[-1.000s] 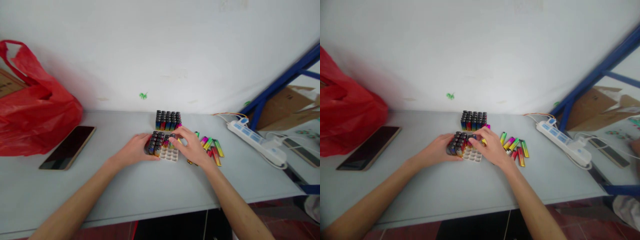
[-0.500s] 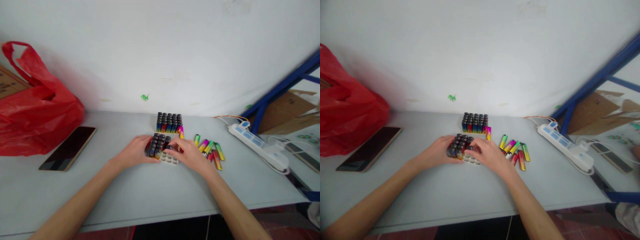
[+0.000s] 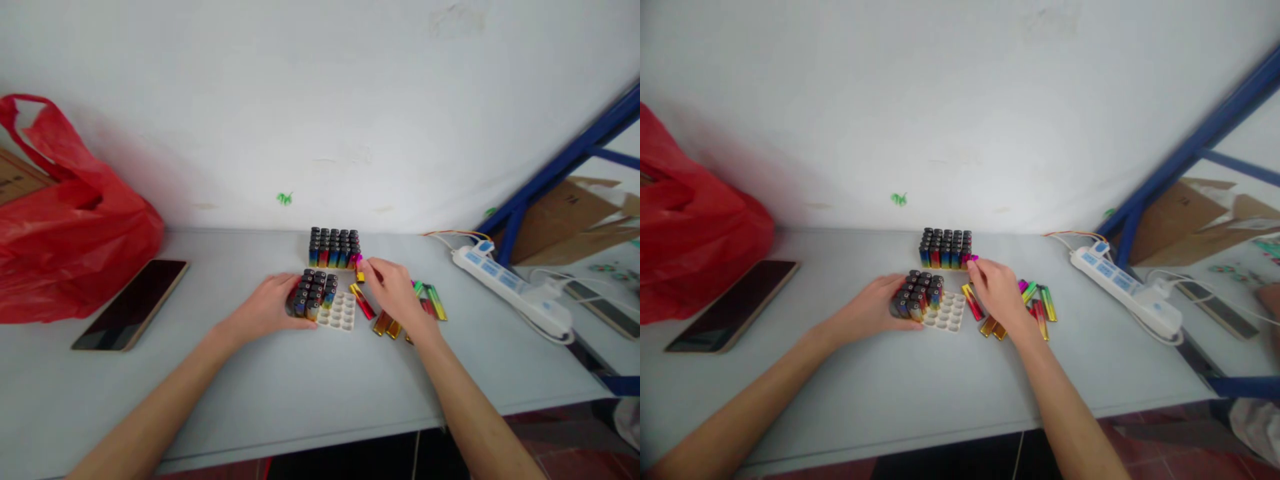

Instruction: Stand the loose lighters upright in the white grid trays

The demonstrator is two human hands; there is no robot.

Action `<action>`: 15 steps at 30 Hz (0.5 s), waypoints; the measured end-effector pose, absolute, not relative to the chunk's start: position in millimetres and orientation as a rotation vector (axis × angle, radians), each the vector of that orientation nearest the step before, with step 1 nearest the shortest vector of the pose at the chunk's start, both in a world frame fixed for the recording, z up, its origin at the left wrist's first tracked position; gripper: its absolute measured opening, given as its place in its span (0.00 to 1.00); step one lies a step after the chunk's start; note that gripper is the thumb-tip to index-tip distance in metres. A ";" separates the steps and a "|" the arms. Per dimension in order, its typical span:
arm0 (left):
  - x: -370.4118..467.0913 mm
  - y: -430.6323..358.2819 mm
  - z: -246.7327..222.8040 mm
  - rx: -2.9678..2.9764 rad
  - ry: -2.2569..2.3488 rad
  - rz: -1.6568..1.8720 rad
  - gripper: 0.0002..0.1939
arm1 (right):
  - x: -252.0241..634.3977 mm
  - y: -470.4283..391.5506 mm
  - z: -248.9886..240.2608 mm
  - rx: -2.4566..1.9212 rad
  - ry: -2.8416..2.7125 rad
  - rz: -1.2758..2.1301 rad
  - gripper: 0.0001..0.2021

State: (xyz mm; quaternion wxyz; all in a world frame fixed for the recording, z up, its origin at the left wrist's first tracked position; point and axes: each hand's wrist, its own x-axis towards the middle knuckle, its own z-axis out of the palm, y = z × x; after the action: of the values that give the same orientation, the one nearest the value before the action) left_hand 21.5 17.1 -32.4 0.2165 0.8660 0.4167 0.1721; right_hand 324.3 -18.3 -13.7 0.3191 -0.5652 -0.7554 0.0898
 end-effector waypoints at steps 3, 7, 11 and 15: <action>21.6 16.5 -31.8 2.392 1.157 0.460 0.36 | 338.0 -9.8 -25.2 -1.572 -2.085 0.179 0.14; 21.4 16.0 -31.4 2.389 1.164 0.479 0.37 | 350.9 -4.0 -33.2 -1.664 -2.123 0.147 0.14; 20.8 16.6 -32.8 2.392 1.138 0.510 0.35 | 356.1 -0.3 -32.6 -1.743 -2.028 0.181 0.06; 20.9 17.3 -33.9 2.409 1.152 0.524 0.34 | 351.6 2.8 -38.9 -1.889 -1.844 0.224 0.11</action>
State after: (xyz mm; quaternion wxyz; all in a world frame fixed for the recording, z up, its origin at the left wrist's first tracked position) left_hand 20.9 17.3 -33.9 0.2089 0.8657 0.4139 0.1885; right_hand 351.6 2.8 -38.9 0.2438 -0.6915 -0.6751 0.0821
